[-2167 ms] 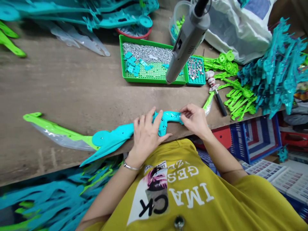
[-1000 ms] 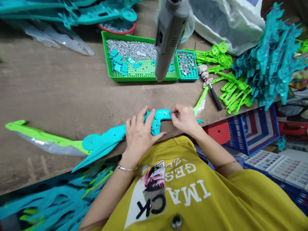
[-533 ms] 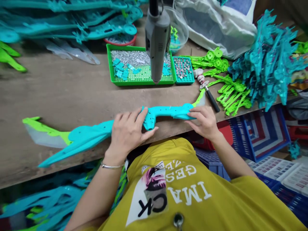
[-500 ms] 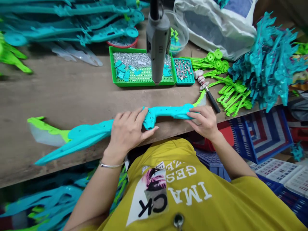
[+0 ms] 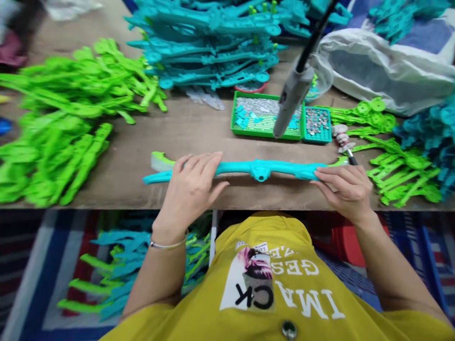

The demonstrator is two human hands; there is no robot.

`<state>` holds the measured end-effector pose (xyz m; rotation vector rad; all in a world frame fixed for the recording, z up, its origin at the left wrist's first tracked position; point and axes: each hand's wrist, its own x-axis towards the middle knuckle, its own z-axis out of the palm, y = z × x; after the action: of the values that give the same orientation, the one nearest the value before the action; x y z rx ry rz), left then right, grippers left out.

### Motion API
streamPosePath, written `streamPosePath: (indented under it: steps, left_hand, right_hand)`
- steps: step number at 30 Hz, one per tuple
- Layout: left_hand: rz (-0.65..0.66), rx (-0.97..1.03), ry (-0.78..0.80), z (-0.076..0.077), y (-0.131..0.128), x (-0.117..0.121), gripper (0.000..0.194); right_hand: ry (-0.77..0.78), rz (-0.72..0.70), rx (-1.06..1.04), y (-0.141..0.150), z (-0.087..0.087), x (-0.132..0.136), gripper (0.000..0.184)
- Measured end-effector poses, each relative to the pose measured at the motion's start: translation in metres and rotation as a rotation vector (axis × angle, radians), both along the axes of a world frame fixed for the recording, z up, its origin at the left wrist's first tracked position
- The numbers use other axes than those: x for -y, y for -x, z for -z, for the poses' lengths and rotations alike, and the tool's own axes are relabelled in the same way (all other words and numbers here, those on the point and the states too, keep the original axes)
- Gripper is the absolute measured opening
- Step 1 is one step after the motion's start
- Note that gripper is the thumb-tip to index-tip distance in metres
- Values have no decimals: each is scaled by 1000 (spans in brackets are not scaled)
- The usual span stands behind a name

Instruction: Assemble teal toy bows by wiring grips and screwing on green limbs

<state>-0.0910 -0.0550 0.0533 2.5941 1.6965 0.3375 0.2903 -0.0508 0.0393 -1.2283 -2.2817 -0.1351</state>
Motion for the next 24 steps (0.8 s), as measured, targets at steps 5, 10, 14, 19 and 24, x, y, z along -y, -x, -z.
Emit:
streamPosePath:
  steps: [5,10,14,19,24]
  left_hand:
    - [-100,9,-75,5,51,10,40]
    - [-72,-6,-83,12,65,6,39]
    - [-72,-13,-38,5,66,13,38]
    - [-28,-64,91,8,48,13,49]
    - [107,-103,293,44,14,-17,38]
  right_hand:
    - [-52,-57,-17,-6,0,-8,23]
    - [-60,-101,-57,-5,-1,-12,37]
    - [-70,-92,-76,-1,2,-3,39]
    - [-101,-73,-135,12,28,28,31]
    - [-143,-3,-152,25,50,58,21]
